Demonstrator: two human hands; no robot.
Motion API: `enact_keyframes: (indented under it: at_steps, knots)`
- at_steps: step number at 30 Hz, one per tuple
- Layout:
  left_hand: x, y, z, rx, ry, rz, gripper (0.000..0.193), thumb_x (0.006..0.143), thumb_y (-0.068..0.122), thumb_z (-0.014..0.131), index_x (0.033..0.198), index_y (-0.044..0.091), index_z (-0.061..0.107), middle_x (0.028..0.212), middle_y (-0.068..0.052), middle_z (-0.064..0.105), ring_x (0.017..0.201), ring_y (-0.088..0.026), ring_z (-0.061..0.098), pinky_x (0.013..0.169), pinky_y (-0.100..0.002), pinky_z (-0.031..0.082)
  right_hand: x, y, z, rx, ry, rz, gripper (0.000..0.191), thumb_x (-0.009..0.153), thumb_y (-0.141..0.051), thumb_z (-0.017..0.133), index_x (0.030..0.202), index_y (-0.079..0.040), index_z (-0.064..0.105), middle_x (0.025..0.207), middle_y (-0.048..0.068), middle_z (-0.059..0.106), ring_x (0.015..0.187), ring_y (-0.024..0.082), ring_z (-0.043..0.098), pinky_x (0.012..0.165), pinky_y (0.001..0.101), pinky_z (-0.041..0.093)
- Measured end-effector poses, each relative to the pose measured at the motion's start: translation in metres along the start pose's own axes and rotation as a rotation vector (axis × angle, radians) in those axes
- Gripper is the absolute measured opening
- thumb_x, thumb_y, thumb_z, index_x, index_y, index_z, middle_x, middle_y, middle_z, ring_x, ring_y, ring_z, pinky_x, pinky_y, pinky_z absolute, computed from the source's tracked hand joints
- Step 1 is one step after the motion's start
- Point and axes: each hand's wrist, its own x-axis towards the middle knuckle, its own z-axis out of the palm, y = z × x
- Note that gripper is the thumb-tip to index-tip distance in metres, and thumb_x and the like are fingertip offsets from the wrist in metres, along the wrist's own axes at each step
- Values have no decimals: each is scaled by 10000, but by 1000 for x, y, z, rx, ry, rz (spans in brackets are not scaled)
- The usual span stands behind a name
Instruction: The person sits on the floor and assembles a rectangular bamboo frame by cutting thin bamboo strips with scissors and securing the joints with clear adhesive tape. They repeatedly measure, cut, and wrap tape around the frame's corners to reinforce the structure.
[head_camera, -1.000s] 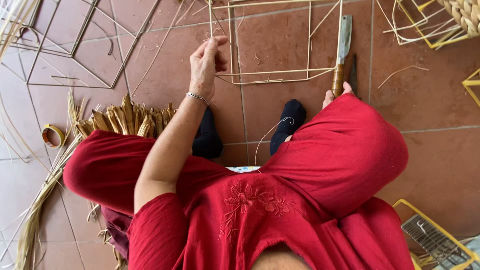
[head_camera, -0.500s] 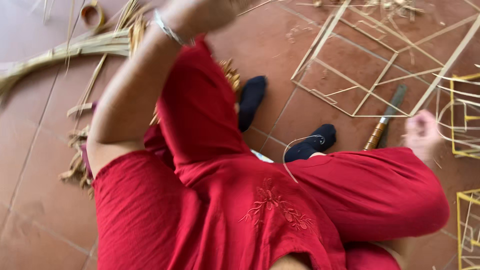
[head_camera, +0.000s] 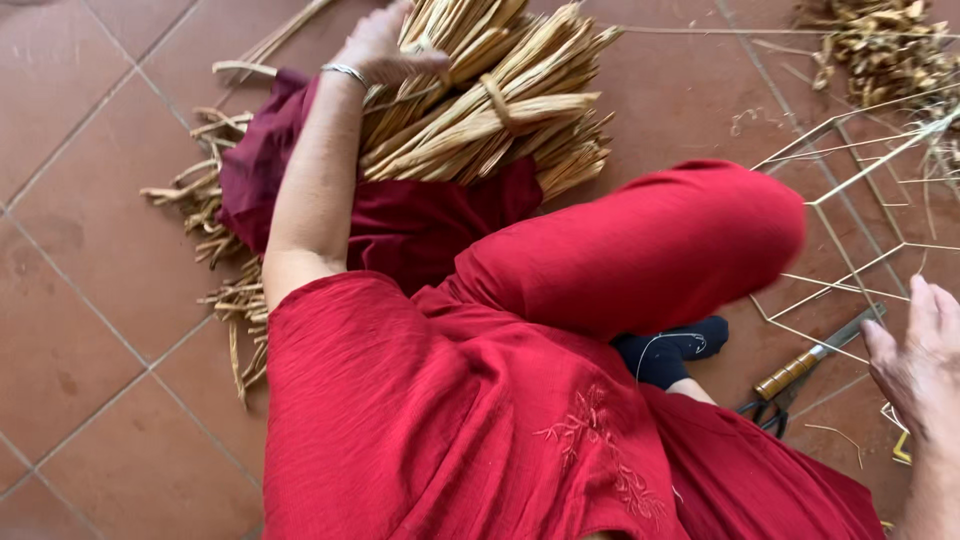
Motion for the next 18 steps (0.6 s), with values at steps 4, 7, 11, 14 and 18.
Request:
enact_keyframes:
  at_steps: [4, 7, 11, 14, 18]
  knots:
    - [-43, -7, 76, 90, -39, -96, 1261, 702, 764, 842, 1639, 163, 249, 1668, -224, 228, 1524, -454, 203, 1164, -726, 150, 20, -9, 12, -14, -205, 126, 587, 1034, -169, 614, 1567, 12, 450, 1304, 299, 651, 1161, 484, 619, 989, 547, 496]
    - [-63, 2, 98, 170, 24, -21, 1336, 735, 832, 840, 1680, 167, 170, 1700, -266, 72, 1545, -515, 75, 1171, -773, 59, 30, -11, 13, -39, -351, 251, 499, 1106, -304, 571, 1559, -109, 496, 1168, 299, 696, 1075, 490, 655, 924, 558, 512]
    - [-88, 31, 114, 244, -6, -45, 1359, 626, 774, 886, 1644, 216, 180, 1658, -293, 16, 1529, -541, 7, 1161, -780, 17, 31, -11, 2, -49, -353, 279, 324, 1161, -249, 544, 1465, -166, 622, 1094, 275, 716, 992, 455, 686, 844, 520, 545]
    - [-105, 61, 141, 279, 185, 146, 1297, 639, 540, 937, 1676, 190, 240, 1705, -228, 60, 1571, -486, 39, 1196, -783, 10, 25, -10, -4, 40, -305, 214, 239, 1167, -281, 607, 1325, -111, 664, 1064, 224, 730, 965, 371, 714, 878, 476, 560]
    - [-116, 98, 205, 122, 168, 555, 1012, 767, 325, 867, 1627, 149, 362, 1713, -201, 84, 1593, -394, 47, 1238, -706, 13, 18, -5, 2, 117, -237, 111, 282, 1192, -319, 652, 1270, -48, 655, 1083, 217, 718, 998, 349, 712, 919, 439, 560]
